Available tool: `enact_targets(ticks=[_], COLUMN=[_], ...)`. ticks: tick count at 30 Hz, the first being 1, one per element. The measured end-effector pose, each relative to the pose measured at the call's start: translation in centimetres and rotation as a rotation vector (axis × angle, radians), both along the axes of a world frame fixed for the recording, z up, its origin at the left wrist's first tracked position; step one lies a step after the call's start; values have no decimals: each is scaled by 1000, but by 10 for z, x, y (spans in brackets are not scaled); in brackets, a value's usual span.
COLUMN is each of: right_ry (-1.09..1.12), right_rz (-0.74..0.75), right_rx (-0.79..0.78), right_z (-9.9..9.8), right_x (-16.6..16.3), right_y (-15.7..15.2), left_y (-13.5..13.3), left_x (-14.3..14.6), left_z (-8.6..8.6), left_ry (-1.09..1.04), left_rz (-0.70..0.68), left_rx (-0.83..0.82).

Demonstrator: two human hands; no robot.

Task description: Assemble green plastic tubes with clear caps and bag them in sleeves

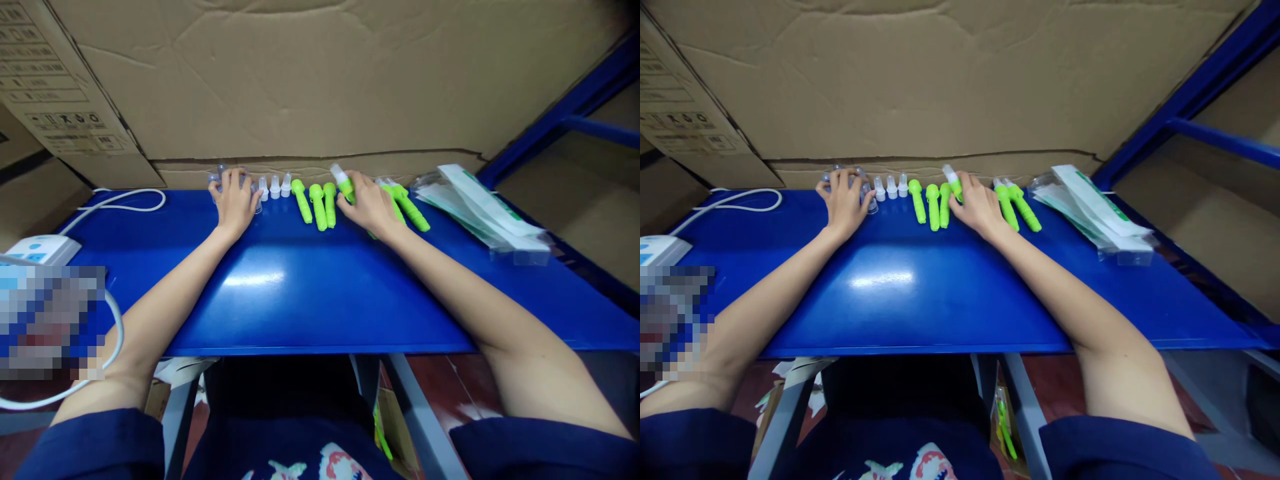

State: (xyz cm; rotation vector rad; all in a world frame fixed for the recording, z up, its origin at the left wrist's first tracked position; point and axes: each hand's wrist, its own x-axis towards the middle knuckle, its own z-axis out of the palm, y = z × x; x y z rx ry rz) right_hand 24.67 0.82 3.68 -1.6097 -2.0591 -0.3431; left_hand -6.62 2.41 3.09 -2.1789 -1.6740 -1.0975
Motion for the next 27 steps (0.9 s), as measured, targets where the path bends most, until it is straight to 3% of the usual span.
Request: enact_targets(ticks=[4,13,27], right_ry=[104,50,0], right_rz=[-93,-346,-314], right_rx=[-12,-292,-235], right_z=[-6,7,-6], right_x=[14,16,47], right_y=[14,12,33], left_y=[4,6,-2], left_x=[-5,-4,9], left_z=[-3,-7,-8], left_ry=[-14,-56,3], left_rz=[41,49,-64], left_rx=[42,92,6])
